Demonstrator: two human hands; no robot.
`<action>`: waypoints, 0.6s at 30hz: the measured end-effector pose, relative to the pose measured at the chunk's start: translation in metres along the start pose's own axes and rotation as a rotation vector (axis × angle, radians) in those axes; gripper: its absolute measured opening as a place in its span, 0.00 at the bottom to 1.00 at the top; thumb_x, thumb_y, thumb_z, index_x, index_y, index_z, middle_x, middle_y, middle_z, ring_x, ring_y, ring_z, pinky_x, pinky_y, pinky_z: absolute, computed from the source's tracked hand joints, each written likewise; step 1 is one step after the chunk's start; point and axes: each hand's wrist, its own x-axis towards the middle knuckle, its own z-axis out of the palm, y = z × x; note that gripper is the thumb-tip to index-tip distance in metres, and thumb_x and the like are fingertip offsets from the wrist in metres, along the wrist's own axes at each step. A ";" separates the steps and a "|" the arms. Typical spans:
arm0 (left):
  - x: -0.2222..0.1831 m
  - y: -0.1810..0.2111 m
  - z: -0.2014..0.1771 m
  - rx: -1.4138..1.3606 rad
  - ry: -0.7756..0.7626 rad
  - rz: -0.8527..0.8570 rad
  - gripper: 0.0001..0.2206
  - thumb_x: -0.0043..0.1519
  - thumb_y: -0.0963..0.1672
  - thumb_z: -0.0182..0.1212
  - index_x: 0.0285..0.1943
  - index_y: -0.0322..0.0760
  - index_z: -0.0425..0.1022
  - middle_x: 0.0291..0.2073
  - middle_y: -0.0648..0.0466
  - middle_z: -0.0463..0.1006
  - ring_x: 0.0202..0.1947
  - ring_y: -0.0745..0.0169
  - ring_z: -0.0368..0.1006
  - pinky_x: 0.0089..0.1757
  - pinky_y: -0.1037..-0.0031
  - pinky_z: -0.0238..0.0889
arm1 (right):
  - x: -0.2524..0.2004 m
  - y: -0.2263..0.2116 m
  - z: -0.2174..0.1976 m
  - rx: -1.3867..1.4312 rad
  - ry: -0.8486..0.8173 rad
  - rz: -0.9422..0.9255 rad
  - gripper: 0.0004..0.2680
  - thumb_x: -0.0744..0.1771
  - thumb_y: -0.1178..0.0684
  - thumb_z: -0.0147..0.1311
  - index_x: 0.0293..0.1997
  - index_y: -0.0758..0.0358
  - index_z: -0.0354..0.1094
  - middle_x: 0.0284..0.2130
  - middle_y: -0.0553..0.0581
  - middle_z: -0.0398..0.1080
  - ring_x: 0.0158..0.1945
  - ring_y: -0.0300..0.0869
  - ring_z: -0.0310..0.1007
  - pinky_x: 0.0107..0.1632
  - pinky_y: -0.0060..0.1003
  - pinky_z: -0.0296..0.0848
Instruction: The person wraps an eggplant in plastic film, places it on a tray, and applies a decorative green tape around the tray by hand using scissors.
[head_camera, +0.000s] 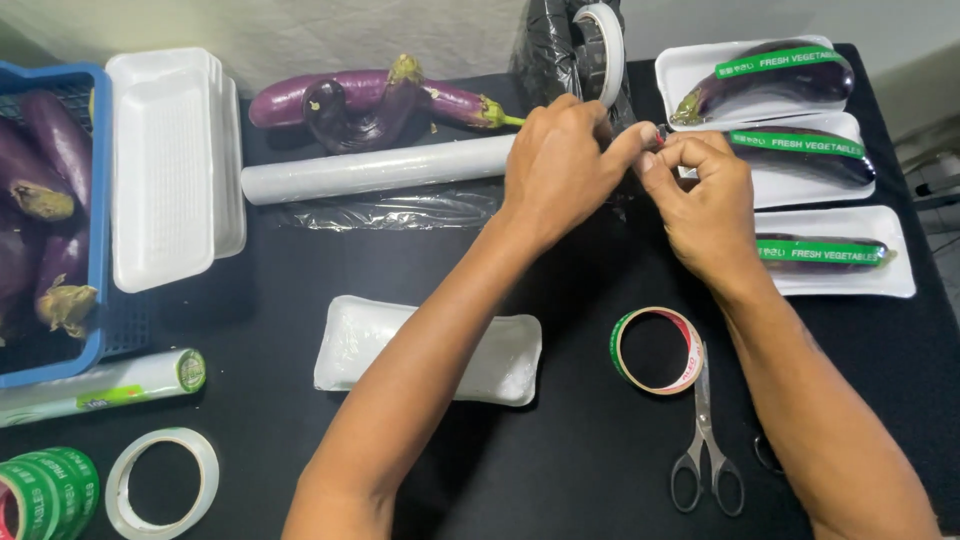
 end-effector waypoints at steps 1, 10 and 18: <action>0.002 -0.002 0.004 -0.001 0.004 -0.001 0.24 0.57 0.58 0.54 0.25 0.36 0.74 0.33 0.43 0.79 0.38 0.38 0.74 0.41 0.54 0.62 | 0.000 -0.004 0.000 -0.001 -0.002 -0.004 0.07 0.72 0.54 0.60 0.36 0.57 0.73 0.42 0.52 0.70 0.52 0.41 0.69 0.47 0.34 0.66; -0.002 -0.007 0.000 0.058 0.071 0.084 0.22 0.55 0.56 0.59 0.26 0.33 0.78 0.29 0.38 0.80 0.36 0.32 0.74 0.39 0.50 0.63 | -0.001 -0.017 -0.014 -0.091 -0.066 -0.098 0.06 0.69 0.61 0.58 0.33 0.60 0.72 0.40 0.58 0.72 0.46 0.44 0.72 0.50 0.34 0.66; -0.144 -0.080 -0.167 0.207 -0.358 0.168 0.37 0.61 0.63 0.47 0.71 0.41 0.65 0.68 0.44 0.66 0.68 0.43 0.58 0.58 0.47 0.49 | -0.056 -0.103 -0.020 -0.391 -0.777 0.031 0.07 0.67 0.45 0.54 0.35 0.52 0.73 0.39 0.42 0.76 0.39 0.36 0.77 0.47 0.33 0.70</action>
